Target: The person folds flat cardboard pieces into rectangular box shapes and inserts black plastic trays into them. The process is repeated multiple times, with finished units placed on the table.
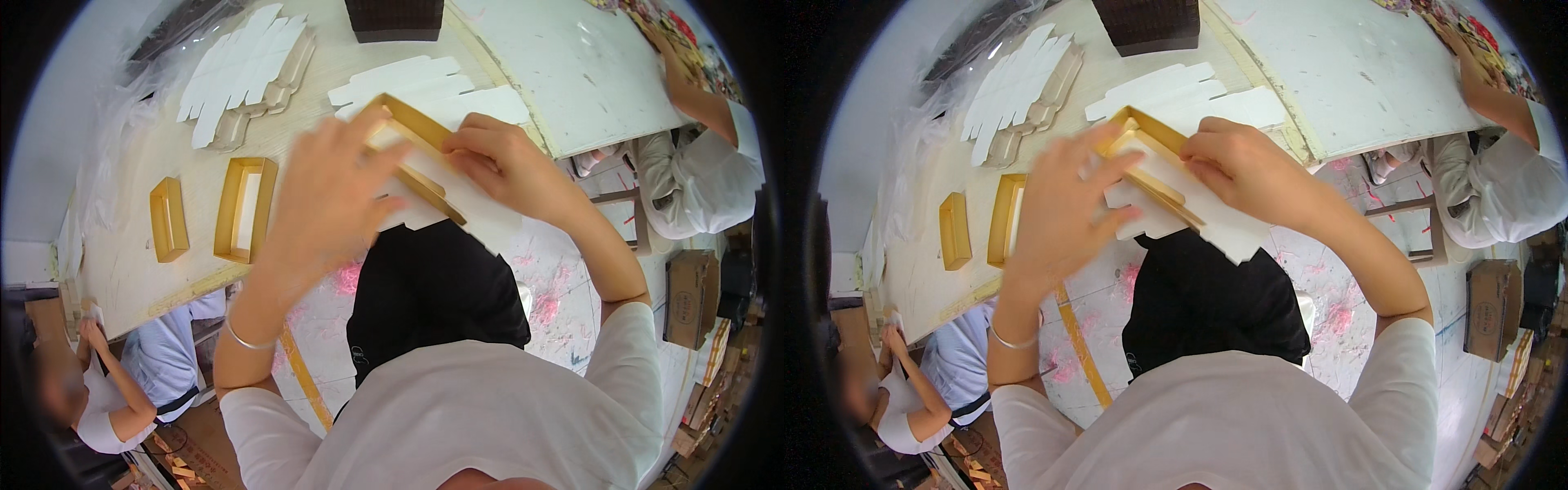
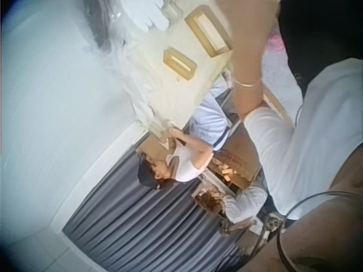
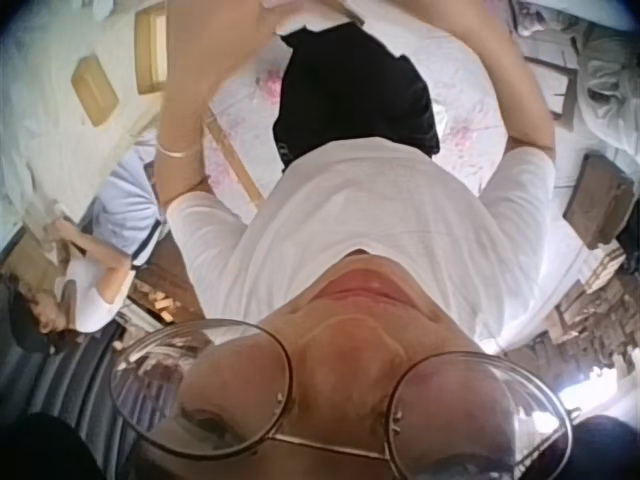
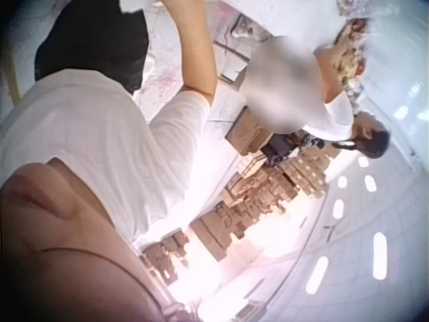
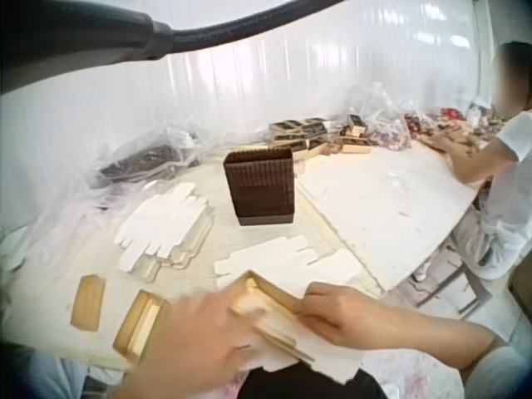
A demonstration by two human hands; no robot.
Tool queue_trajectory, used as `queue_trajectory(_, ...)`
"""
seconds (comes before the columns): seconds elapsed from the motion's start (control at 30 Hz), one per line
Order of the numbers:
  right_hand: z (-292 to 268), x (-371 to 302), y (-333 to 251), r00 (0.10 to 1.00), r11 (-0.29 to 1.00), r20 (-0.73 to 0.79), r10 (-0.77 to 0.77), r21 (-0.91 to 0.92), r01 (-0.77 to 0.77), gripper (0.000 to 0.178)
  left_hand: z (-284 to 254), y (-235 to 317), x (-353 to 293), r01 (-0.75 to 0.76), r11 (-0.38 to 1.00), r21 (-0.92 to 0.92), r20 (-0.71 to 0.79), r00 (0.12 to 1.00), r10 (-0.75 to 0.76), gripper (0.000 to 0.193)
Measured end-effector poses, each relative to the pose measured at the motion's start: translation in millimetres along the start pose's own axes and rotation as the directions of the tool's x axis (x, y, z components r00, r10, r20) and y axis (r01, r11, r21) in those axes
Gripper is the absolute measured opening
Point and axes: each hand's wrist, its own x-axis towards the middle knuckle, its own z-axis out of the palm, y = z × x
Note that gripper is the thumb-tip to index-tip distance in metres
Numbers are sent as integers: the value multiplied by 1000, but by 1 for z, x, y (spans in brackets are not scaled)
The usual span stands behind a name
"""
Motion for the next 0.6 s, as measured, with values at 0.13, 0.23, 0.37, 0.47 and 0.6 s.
queue_trajectory(0.13,-17,-3,-13,960,997,280,14,68,-34,33,19,8,-20,72,943,-325,123,992,-34,35)
queue_trajectory(0.23,-28,-2,5,909,959,319,-267,178,220,36,20,-2,-22,85,897,-434,117,992,-37,37)
queue_trajectory(0.37,-28,8,11,930,969,296,-217,183,167,29,16,-14,-10,17,906,-423,76,997,17,34)
queue_trajectory(0.47,-8,10,4,968,980,219,-125,176,87,17,27,-23,-10,-2,896,-444,61,998,32,29)
queue_trajectory(0.6,18,8,-1,983,980,-15,-182,78,182,12,41,-8,-11,126,836,-534,15,990,-140,16)
